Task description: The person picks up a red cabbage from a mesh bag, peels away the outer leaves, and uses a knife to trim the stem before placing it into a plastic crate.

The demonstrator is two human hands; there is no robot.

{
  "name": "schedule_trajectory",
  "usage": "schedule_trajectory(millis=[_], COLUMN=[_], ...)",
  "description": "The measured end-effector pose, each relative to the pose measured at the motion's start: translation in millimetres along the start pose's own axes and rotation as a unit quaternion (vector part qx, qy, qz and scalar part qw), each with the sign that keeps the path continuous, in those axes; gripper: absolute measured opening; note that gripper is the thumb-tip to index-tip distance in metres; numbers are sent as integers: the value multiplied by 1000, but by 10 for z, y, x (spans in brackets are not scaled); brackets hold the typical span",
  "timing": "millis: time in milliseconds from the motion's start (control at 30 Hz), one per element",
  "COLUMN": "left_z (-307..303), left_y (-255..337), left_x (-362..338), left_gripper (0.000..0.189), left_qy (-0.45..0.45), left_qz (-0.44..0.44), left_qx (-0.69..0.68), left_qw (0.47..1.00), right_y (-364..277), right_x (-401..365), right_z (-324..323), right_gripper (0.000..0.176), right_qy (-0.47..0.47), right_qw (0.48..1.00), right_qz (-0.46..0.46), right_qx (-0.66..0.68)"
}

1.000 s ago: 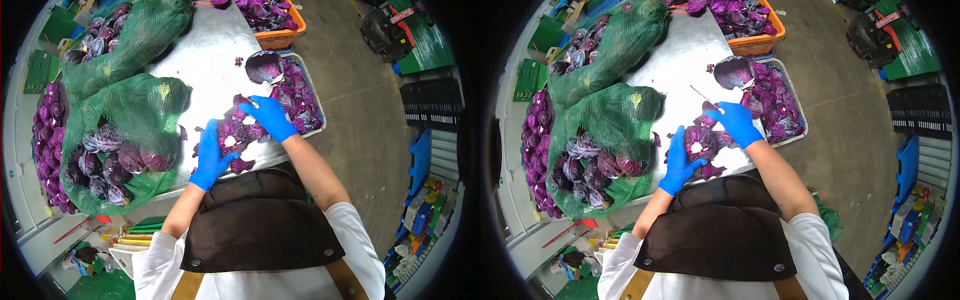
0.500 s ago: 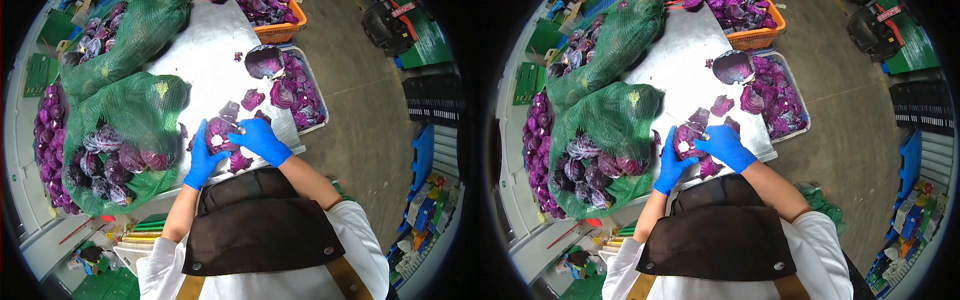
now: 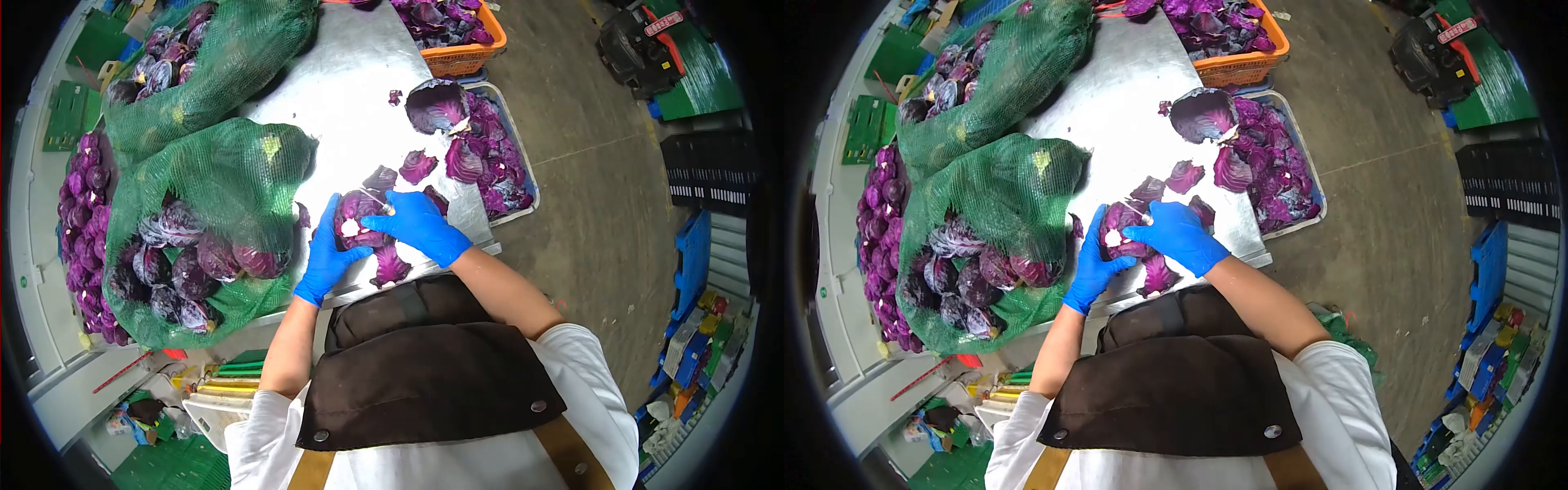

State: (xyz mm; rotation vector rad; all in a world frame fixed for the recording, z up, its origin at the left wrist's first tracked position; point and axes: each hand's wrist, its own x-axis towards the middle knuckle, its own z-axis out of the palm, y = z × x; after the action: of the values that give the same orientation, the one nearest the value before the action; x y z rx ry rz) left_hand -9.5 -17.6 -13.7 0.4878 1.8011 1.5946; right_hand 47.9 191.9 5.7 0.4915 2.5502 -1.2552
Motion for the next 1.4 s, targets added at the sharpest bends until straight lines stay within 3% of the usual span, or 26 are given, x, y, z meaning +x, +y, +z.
schedule_trajectory(millis=[233, 333, 400, 567, 700, 733, 800, 900, 933, 1000, 1067, 1167, 1267, 1300, 1367, 1400], left_z=[-91, -133, -143, -150, -167, -148, -105, 9, 67, 243, 403, 632, 571, 560, 554, 553], left_y=[98, 52, 73, -22, 70, 69, 56, 123, 129, 150, 44, 174, 171, 108, 109, 111], left_x=[75, 88, 119, 124, 80, 66, 4, -42, -79, -254, -289, -66, 46, 35, 16, 15], left_gripper=[112, 112, 112, 114, 115, 115, 114, 108, 107, 102, 109, 111, 111, 111, 111, 111], left_qy=[-17, -17, -36, -67, -90, -82, -69, -39, -24, 99, 138, 241, 238, 236, 225, 219], left_qz=[-43, -10, -14, 64, 87, 95, 105, 143, 153, 67, -2, -17, -22, -3, -4, -3], left_qx=[-81, -1, -25, 106, 177, 192, 221, 279, 283, 213, 62, 185, 211, 195, 183, 176], left_qw=[996, 1000, 999, 990, 976, 973, 967, 949, 946, 970, 988, 953, 948, 952, 957, 960], right_y=[-82, 88, 459, 674, 719, 692, 599, 334, 322, 319, 385, 361, 589, 540, 841, 850], right_x=[55, 112, 137, 170, 71, 17, 4, 163, 168, 204, 162, 27, 14, -26, 2, 4], right_z=[-45, -32, 47, 38, -249, -299, -395, -262, -254, -290, -219, -194, 2, -72, 122, 130], right_gripper=[41, 34, 26, 24, 27, 16, 38, 35, 33, 30, 27, 27, 31, 30, 30, 31], right_qy=[-1, 61, 108, 90, -85, -73, -70, 3, -33, -101, -83, -93, -92, -97, 5, 57], right_qw=[999, 998, 993, 993, 920, 901, 906, 943, 942, 935, 939, 925, 912, 926, 991, 995], right_qz=[-12, -8, -8, 77, 221, 194, 107, 47, 75, 129, 107, 138, 126, 145, 1, -71], right_qx=[-41, -26, 44, 21, 313, 381, 404, 329, 326, 314, 316, 341, 379, 334, 132, 26])
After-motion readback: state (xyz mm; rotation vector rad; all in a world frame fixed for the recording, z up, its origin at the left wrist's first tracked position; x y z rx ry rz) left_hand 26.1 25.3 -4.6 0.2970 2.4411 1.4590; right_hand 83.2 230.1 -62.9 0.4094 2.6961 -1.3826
